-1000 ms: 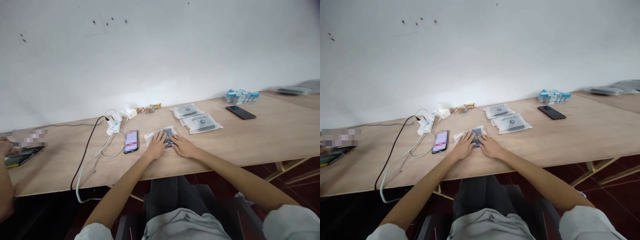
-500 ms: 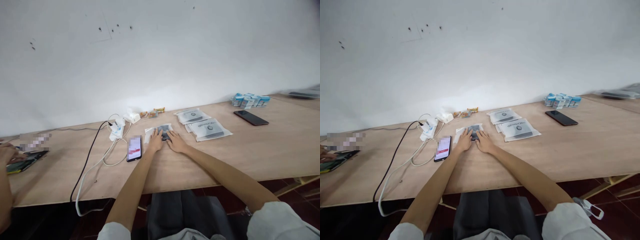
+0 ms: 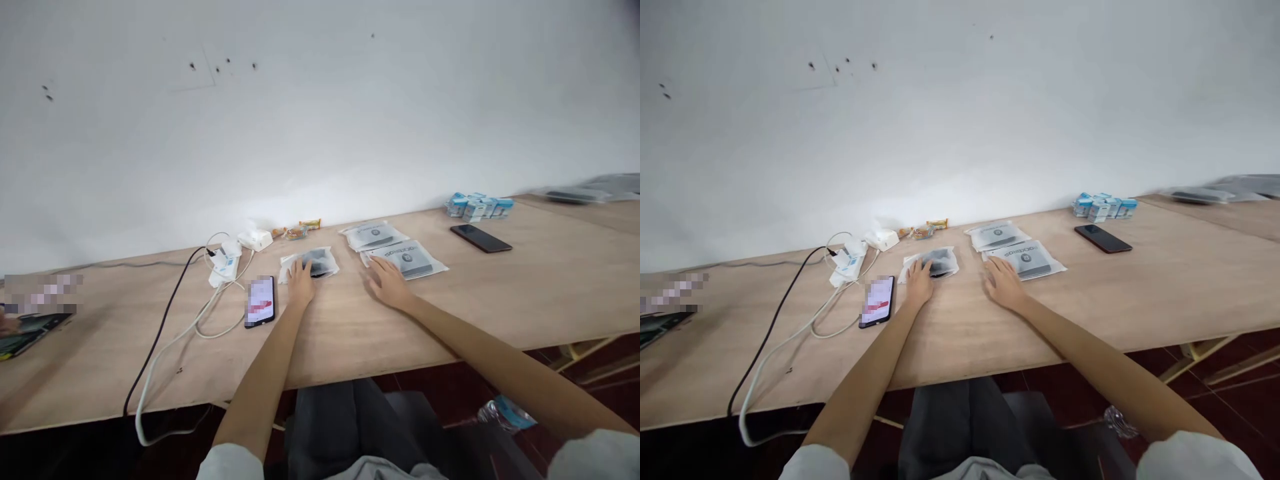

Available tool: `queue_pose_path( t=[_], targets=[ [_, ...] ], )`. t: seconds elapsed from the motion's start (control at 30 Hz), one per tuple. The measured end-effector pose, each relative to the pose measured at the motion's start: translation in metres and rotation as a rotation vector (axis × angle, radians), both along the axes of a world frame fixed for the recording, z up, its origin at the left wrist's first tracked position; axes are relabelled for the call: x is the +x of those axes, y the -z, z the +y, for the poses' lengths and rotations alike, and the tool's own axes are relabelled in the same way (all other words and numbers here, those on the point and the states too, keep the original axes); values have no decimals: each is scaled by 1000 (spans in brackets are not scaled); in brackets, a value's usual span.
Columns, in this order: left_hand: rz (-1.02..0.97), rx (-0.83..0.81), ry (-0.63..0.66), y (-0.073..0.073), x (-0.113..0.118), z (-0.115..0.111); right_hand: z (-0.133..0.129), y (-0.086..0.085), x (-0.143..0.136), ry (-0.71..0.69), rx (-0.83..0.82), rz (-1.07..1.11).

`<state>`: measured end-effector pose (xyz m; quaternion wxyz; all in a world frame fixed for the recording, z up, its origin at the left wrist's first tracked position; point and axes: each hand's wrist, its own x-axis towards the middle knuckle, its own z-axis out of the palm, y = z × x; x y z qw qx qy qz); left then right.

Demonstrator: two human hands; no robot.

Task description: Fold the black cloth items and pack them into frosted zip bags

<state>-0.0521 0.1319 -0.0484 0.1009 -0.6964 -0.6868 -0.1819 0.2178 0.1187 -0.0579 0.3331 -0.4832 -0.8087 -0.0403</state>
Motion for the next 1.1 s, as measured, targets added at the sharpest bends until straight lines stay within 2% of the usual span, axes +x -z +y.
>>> queue_pose_path(
  t=[0.17, 0.3, 0.67, 0.8, 0.93, 1.1],
  targets=[
    [7, 71, 39, 2, 4, -11, 0, 6, 59, 85, -6, -47],
    [-8, 28, 36, 1, 4, -11, -2, 10, 81, 113, -62, -83],
    [-62, -22, 36, 5, -3, -5, 0, 10, 77, 108, -5, -106],
    [-30, -35, 26, 2, -4, -2, 1, 13, 77, 115, 17, -102],
    [77, 0, -21, -4, 7, -5, 2, 16, 79, 88, 61, -68],
    [109, 13, 6, -5, 23, -11, -5, 15, 75, 5, 110, -45]
  ],
)
